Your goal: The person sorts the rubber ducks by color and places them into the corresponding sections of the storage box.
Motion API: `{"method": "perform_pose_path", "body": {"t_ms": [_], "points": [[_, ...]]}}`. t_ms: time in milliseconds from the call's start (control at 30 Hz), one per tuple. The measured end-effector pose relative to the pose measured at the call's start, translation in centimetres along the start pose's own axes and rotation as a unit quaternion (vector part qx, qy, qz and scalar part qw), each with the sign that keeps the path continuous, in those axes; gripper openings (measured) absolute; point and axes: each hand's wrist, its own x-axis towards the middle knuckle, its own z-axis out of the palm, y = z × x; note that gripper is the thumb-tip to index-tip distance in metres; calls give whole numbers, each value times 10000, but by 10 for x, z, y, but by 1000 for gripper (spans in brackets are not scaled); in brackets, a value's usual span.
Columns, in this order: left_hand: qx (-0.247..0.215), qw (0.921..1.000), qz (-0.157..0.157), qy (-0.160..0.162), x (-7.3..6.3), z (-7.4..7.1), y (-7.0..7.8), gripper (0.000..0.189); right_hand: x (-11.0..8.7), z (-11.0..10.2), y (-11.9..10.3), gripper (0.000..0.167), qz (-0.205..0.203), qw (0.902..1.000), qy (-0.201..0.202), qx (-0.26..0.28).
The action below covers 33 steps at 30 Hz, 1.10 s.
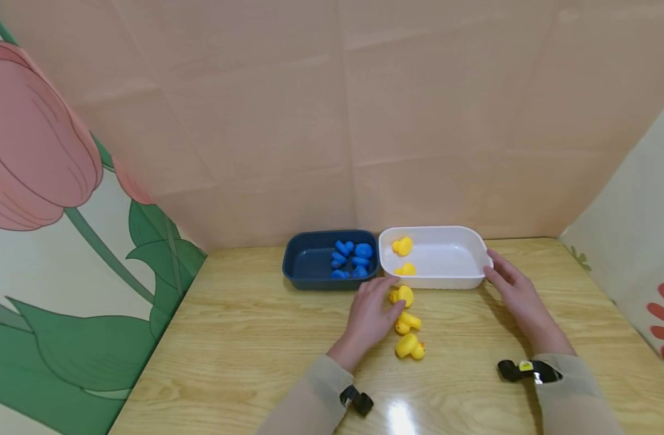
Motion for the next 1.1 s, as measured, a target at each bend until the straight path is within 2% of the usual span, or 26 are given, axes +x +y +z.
{"method": "perform_pose_path", "body": {"t_ms": [167, 500, 1100], "points": [[-123, 9999, -37, -59, -1, 3, -4, 49, 0, 0, 1, 81, 1, 10000, -21, -26], [-262, 9995, 78, -132, 2, 9, -15, 49, 1, 0, 2, 81, -72, 10000, -9, 33], [-340, 9976, -442, -419, 10, 20, -25, 48, 2, 0, 0, 82, 69, 10000, -56, -19]]}}
